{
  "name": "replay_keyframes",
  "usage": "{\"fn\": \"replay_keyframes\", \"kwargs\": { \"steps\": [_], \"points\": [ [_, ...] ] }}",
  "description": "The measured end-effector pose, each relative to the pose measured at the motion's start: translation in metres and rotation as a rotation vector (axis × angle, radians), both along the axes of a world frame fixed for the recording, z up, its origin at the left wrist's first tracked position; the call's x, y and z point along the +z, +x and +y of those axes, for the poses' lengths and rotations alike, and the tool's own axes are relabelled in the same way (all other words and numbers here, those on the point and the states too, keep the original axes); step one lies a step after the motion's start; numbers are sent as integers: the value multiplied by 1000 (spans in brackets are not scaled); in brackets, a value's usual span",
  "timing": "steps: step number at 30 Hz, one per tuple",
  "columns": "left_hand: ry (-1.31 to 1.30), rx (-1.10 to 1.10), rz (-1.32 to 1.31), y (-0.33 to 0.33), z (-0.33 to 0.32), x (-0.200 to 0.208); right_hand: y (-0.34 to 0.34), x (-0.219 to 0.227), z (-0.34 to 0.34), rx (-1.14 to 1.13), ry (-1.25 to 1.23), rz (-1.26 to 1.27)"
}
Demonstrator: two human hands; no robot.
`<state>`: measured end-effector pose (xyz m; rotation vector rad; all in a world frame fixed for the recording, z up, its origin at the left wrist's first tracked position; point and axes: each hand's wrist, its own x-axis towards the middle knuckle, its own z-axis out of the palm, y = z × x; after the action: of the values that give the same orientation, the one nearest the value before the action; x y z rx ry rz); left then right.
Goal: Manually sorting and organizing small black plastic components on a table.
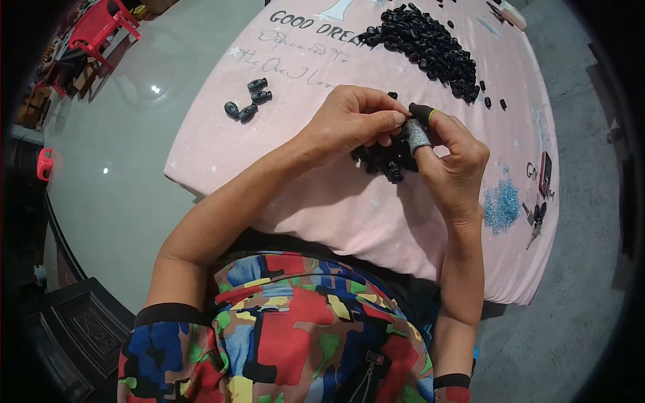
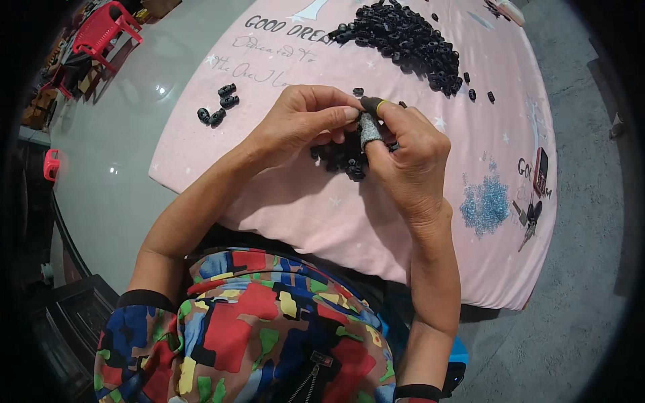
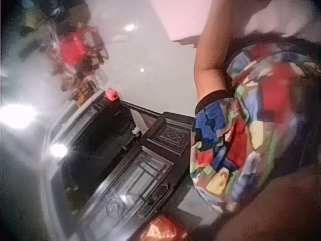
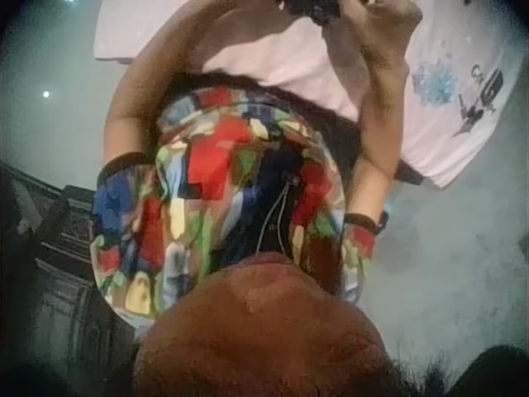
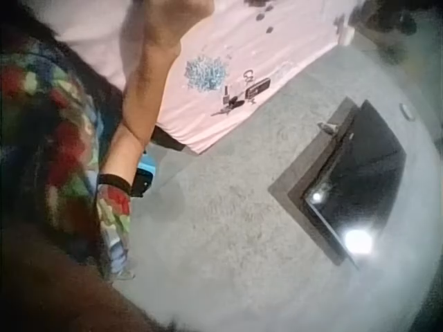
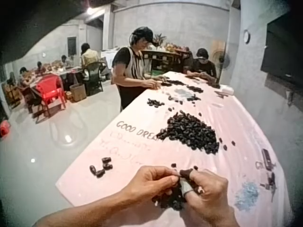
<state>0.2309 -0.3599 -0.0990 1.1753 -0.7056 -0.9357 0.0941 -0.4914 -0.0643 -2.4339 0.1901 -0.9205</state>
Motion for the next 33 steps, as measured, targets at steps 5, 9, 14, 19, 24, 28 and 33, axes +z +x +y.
{"fn": "replay_keyframes", "kwargs": {
  "steps": [5,9,14,19,24,28,33],
  "points": [
    [45,-5,-2,0,1,2,1,2,2,20,-161,1],
    [45,-35,59,2,-2,-1,0,-1,2,41,-267,-42],
    [37,-32,146,5,0,4,-1,-2,2,32,-181,17],
    [-6,-12,256,3,-1,6,1,-4,1,43,6,9],
    [-64,-30,275,6,-1,2,11,-8,8,42,113,-36],
    [-44,0,250,1,-2,5,10,-10,8,16,-25,-2],
    [-25,11,211,-1,-3,4,11,-14,7,13,-137,-20]
  ]
}}
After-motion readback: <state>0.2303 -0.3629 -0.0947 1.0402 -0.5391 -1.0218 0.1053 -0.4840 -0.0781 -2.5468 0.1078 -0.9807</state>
